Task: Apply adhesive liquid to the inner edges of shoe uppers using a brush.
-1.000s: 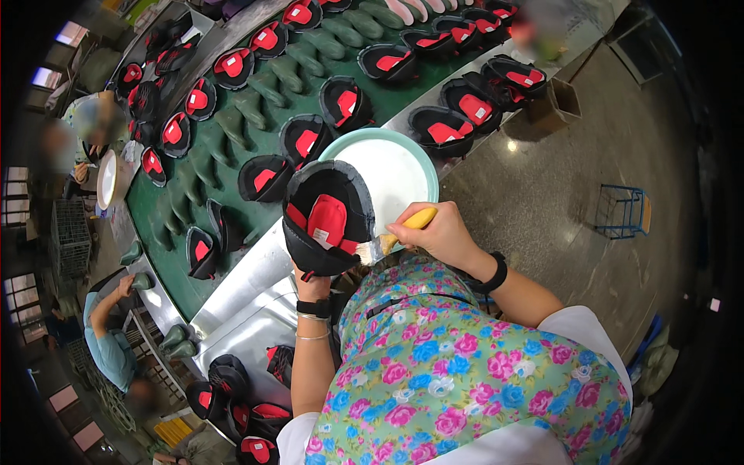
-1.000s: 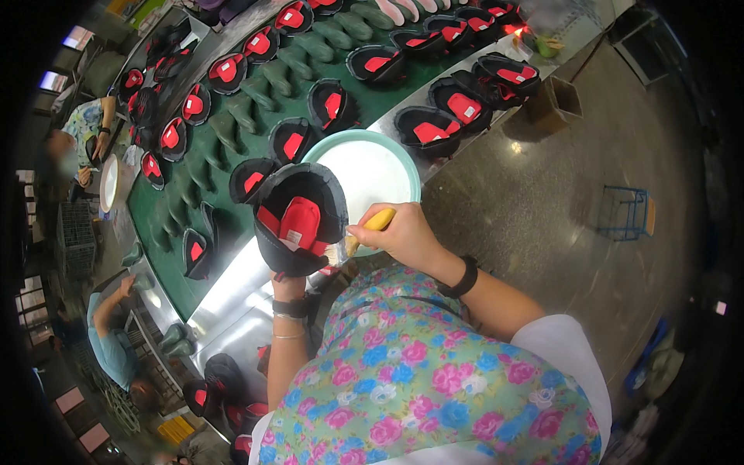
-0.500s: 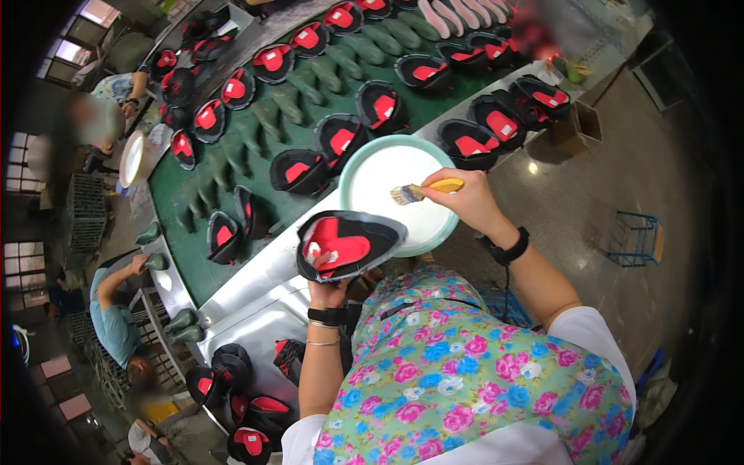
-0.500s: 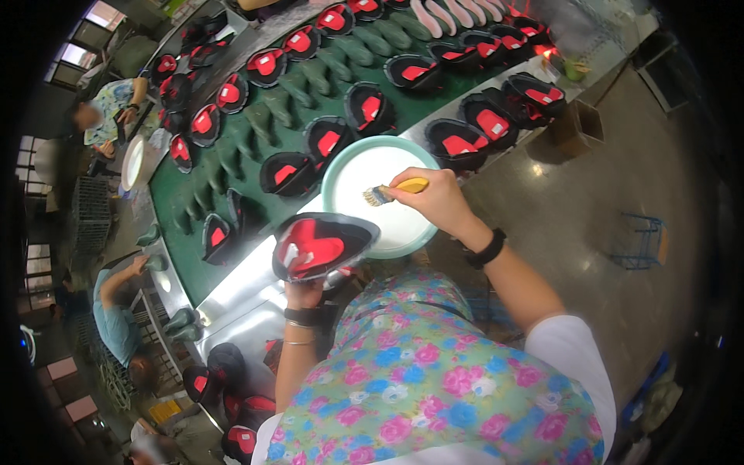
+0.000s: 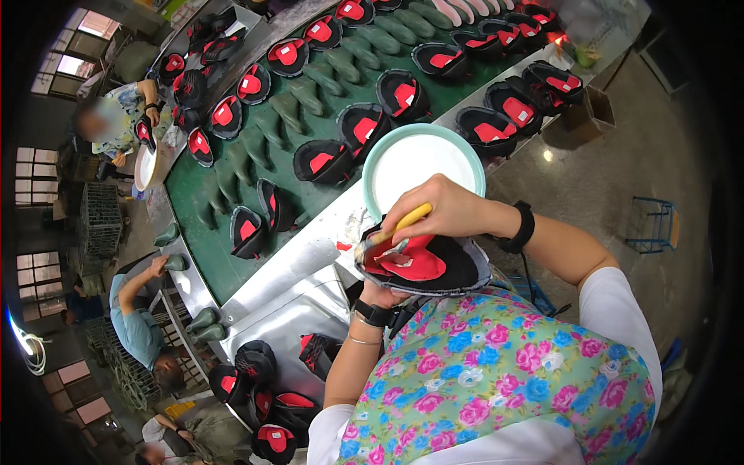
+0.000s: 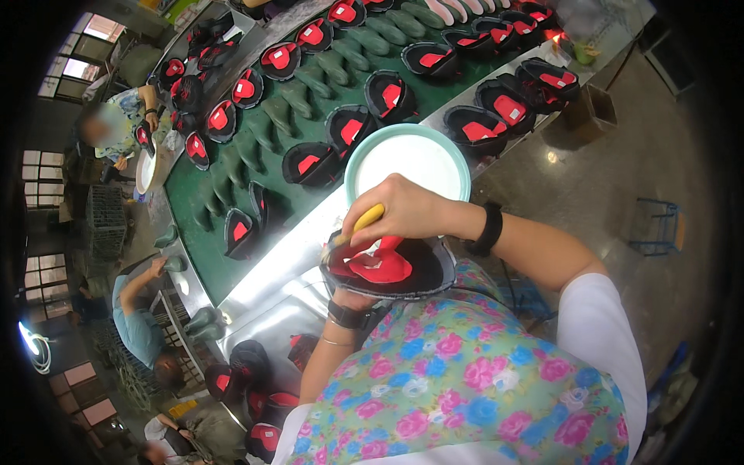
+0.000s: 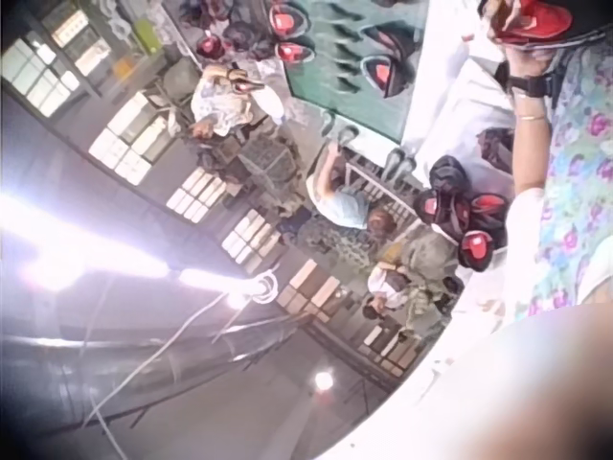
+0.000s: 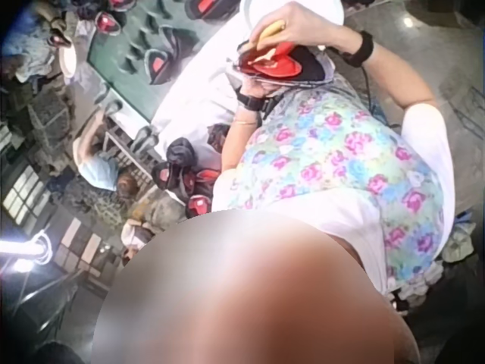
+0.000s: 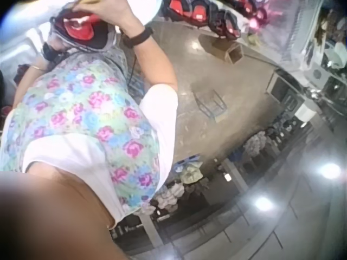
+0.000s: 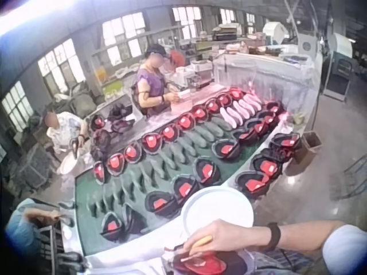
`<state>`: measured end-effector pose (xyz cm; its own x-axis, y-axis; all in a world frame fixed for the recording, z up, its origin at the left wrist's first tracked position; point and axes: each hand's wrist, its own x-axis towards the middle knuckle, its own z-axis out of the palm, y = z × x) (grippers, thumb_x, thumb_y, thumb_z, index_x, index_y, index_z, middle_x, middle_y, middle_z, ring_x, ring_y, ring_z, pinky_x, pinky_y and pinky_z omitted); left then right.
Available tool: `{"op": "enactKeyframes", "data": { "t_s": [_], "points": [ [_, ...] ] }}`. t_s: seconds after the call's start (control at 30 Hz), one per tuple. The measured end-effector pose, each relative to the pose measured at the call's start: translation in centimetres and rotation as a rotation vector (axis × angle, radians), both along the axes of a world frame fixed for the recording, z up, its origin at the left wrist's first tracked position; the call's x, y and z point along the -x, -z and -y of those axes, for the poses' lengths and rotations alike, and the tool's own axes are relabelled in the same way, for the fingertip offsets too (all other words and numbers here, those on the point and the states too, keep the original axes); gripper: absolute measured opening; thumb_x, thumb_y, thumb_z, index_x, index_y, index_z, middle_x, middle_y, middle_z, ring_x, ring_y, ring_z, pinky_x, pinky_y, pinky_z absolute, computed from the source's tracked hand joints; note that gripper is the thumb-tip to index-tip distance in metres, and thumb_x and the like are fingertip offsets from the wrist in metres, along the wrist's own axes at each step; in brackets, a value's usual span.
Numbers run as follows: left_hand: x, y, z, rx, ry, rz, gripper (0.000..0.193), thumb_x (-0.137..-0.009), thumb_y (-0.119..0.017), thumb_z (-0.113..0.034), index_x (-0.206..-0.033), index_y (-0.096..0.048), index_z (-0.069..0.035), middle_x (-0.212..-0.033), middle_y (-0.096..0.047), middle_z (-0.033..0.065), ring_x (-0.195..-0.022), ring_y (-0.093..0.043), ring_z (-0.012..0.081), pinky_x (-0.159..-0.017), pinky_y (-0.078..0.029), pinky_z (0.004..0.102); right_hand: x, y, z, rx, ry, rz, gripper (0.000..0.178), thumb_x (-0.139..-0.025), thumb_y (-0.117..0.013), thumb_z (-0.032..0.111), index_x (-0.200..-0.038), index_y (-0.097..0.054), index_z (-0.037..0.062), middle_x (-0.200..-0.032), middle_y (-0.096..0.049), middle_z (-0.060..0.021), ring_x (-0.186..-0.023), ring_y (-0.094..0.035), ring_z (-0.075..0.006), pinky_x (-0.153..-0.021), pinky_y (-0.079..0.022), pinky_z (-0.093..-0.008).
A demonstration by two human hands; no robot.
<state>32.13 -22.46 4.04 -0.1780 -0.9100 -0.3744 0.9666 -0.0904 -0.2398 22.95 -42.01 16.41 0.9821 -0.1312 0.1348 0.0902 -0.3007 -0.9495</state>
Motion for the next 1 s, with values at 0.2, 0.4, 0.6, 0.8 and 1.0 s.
{"op": "enactKeyframes", "data": {
  "t_s": [0.2, 0.4, 0.6, 0.8, 1.0],
  "points": [
    [-0.6, -1.3, 0.6, -0.082, 0.248, 0.171, 0.028, -0.080, -0.052, -0.015, -0.105, -0.050, -0.001, -0.052, -0.047, 0.0036, -0.032, -0.033, 0.0098, -0.030, -0.023, 0.0187, 0.3, 2.2, 1.4, 0.191, 0.253, -0.055, 0.012, -0.073, -0.073, 0.012, -0.079, -0.069, 0.0018, -0.072, -0.067, -0.0079, -0.065, -0.063, -0.0146, -0.063, -0.048, -0.0245],
    [-1.7, -0.5, -0.3, -0.176, 0.202, 0.196, 0.021, -0.080, -0.052, -0.014, -0.097, -0.051, -0.001, -0.051, -0.046, 0.0031, -0.031, -0.033, 0.0102, -0.030, -0.023, 0.0193, 1.7, 4.0, 2.2, 0.262, 0.371, -0.252, 0.020, -0.072, -0.071, 0.021, -0.073, -0.068, 0.0009, -0.061, -0.064, -0.0086, -0.057, -0.060, -0.0146, -0.057, -0.047, -0.0260],
    [-3.4, 1.6, -1.7, -0.191, 0.114, 0.177, 0.016, -0.080, -0.053, -0.012, -0.092, -0.052, -0.001, -0.048, -0.045, 0.0018, -0.030, -0.034, 0.0110, -0.027, -0.024, 0.0201, 1.8, 4.2, 2.6, 0.306, 0.477, -0.495, 0.029, -0.075, -0.068, 0.023, -0.066, -0.064, -0.0045, -0.055, -0.061, -0.0093, -0.045, -0.055, -0.0123, -0.047, -0.045, -0.0254],
    [-2.3, -2.9, -1.1, -0.342, -0.035, 0.628, 0.031, -0.083, -0.053, -0.014, -0.110, -0.051, 0.001, -0.070, -0.060, 0.0060, -0.062, -0.057, 0.0156, -0.062, -0.050, 0.0315, 0.0, -1.1, 1.7, 0.055, 0.390, -0.168, 0.018, -0.077, -0.071, 0.017, -0.081, -0.068, -0.0005, -0.067, -0.065, -0.0056, -0.058, -0.060, -0.0115, -0.056, -0.047, -0.0237],
    [-1.8, -0.8, -1.4, -0.067, -0.119, 1.200, 0.028, -0.089, -0.056, -0.015, -0.114, -0.053, -0.001, -0.098, -0.058, 0.0062, -0.083, -0.058, 0.0124, -0.073, -0.051, 0.0248, -3.3, -3.3, -2.6, -0.084, -0.148, 0.082, 0.017, -0.074, -0.072, 0.008, -0.091, -0.070, 0.0047, -0.085, -0.069, -0.0044, -0.077, -0.064, -0.0135, -0.069, -0.048, -0.0242]
  ]
}}
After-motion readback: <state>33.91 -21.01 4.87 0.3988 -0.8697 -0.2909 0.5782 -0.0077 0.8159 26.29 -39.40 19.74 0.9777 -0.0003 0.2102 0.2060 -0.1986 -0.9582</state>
